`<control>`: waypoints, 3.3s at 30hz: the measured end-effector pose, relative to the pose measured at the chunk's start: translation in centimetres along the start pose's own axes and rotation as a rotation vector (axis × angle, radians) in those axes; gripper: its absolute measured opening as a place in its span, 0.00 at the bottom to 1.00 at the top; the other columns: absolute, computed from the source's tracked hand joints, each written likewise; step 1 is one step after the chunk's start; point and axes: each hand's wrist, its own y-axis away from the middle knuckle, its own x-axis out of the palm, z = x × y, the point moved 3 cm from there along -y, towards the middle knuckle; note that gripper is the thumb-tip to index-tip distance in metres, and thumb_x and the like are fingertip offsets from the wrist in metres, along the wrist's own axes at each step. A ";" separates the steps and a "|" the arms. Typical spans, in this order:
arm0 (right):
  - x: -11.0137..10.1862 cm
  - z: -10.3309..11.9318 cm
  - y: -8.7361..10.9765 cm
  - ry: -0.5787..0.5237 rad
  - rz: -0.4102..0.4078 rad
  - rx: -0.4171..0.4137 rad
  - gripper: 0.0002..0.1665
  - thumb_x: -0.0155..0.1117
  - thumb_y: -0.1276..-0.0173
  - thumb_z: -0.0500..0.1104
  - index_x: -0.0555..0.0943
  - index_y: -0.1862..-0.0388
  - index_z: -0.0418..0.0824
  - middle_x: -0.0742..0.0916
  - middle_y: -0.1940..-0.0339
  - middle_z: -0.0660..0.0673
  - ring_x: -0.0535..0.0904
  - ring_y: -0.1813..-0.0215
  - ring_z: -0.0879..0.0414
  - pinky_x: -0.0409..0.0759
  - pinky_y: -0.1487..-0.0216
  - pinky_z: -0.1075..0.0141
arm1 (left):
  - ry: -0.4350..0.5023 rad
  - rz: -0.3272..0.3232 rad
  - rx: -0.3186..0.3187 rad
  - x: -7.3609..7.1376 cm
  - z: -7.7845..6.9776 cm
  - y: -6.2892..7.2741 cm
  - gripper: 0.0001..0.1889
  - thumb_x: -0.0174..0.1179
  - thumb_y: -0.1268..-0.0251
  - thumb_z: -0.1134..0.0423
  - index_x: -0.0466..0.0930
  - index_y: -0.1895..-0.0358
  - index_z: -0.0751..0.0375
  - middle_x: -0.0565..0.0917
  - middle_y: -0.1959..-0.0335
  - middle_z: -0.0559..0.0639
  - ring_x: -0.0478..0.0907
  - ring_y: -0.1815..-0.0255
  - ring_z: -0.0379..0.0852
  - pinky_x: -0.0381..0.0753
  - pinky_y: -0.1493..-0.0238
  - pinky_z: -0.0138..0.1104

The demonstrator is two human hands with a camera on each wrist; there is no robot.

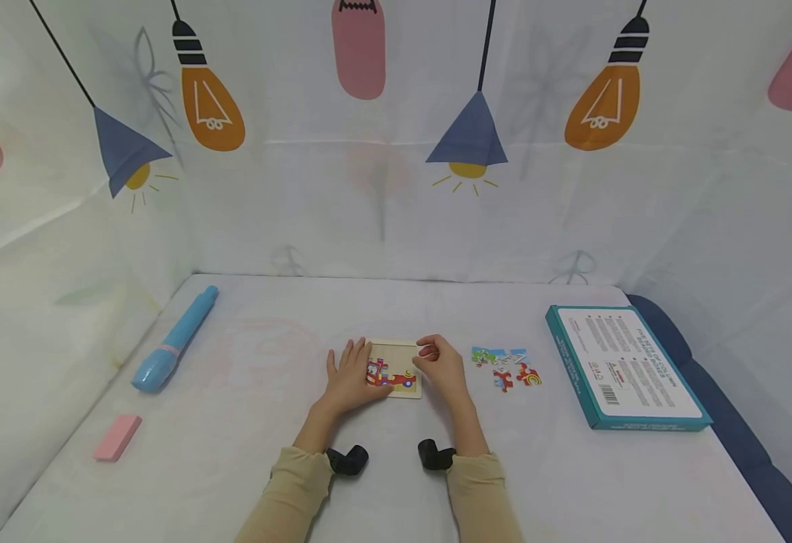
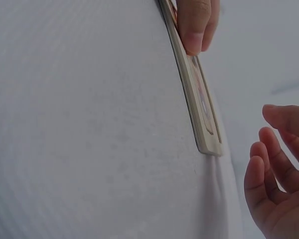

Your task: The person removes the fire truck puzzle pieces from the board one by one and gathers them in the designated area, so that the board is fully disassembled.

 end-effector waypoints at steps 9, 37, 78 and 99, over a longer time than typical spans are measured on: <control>1.7 0.5 0.0 0.016 0.047 -0.009 0.15 0.66 0.44 0.35 0.78 0.56 0.37 0.82 0.66 0.43 0.77 0.63 0.53 0.75 0.62 0.65 | 0.000 0.013 -0.033 0.2 0.2 -0.2 0.55 0.65 0.56 0.37 0.52 0.31 0.71 0.56 0.29 0.63 0.46 0.28 0.59 0.36 0.34 0.59; 6.1 2.4 -0.4 0.338 0.192 -0.187 0.11 0.66 0.47 0.33 0.75 0.65 0.40 0.82 0.70 0.46 0.77 0.67 0.55 0.73 0.67 0.62 | -0.038 0.003 -0.049 0.2 0.4 -0.2 0.54 0.64 0.57 0.36 0.55 0.31 0.68 0.56 0.29 0.61 0.46 0.27 0.59 0.35 0.36 0.62; -6.0 -3.4 1.7 0.114 0.023 0.220 0.16 0.54 0.36 0.33 0.70 0.49 0.31 0.75 0.59 0.37 0.71 0.57 0.47 0.70 0.65 0.67 | 0.007 0.006 -0.057 0.4 0.5 -0.1 0.53 0.65 0.57 0.36 0.55 0.30 0.63 0.55 0.29 0.60 0.45 0.27 0.59 0.33 0.35 0.60; -7.6 -4.2 1.9 0.319 -0.049 0.219 0.17 0.53 0.39 0.34 0.74 0.51 0.28 0.77 0.59 0.32 0.71 0.57 0.41 0.71 0.57 0.51 | 0.010 -0.001 -0.049 0.2 0.4 0.1 0.52 0.65 0.57 0.36 0.55 0.30 0.62 0.55 0.29 0.60 0.45 0.27 0.60 0.33 0.35 0.61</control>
